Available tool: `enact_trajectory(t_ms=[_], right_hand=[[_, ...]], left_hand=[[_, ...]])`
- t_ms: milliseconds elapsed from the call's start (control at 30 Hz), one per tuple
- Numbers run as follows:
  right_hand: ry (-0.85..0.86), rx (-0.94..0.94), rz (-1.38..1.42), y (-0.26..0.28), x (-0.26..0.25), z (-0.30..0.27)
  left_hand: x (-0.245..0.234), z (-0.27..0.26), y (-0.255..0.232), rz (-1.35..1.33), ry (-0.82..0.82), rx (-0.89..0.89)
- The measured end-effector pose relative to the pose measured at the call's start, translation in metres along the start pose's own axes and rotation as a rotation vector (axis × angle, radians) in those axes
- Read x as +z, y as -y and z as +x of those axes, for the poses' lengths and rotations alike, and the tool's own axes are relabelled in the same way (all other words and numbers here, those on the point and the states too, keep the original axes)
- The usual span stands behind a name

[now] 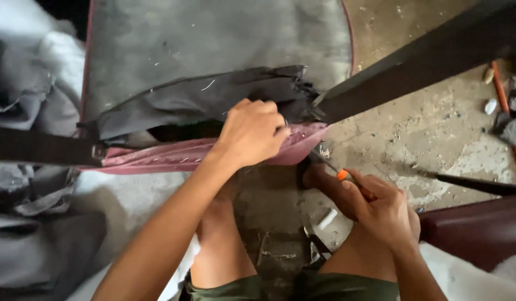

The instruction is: Using a screwdriver to pry off the fabric edges and staples from a chair frame during reupholstery.

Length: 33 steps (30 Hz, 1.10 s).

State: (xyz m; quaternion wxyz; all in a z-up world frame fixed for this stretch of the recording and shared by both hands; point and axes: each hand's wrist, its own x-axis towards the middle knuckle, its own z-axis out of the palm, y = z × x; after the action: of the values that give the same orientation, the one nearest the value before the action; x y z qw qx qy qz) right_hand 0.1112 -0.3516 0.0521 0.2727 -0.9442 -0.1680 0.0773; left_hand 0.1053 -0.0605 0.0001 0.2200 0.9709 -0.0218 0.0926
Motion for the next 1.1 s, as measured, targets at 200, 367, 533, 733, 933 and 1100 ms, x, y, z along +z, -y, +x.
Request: enact_trajectory(t_ms=[200, 367, 533, 733, 933, 1100], right_hand=[[-0.171, -0.210, -0.226, -0.018, 0.012, 0.005], [-0.171, -0.341, -0.236, 0.008, -0.002, 0.014], [-0.219, -0.451, -0.366, 0.016, -0.005, 0.022], [-0.121, -0.523, -0.466, 0.034, -0.020, 0.024], [-0.143, -0.649, -0.713, 0.065, -0.028, 0.030], [-0.321, -0.910, -0.819, 0.098, -0.028, 0.031]], left_hand=[[0.011, -0.004, -0.006, -0.044, -0.022, -0.394], [0.000, -0.013, -0.014, 0.065, 0.154, -0.561], [-0.004, -0.021, -0.011, 0.055, 0.161, -0.531], [0.014, -0.034, -0.009, 0.198, 0.000, -0.477], [0.030, -0.033, 0.000, 0.309, -0.163, -0.363], [0.034, -0.028, -0.003, 0.290, -0.204, -0.414]])
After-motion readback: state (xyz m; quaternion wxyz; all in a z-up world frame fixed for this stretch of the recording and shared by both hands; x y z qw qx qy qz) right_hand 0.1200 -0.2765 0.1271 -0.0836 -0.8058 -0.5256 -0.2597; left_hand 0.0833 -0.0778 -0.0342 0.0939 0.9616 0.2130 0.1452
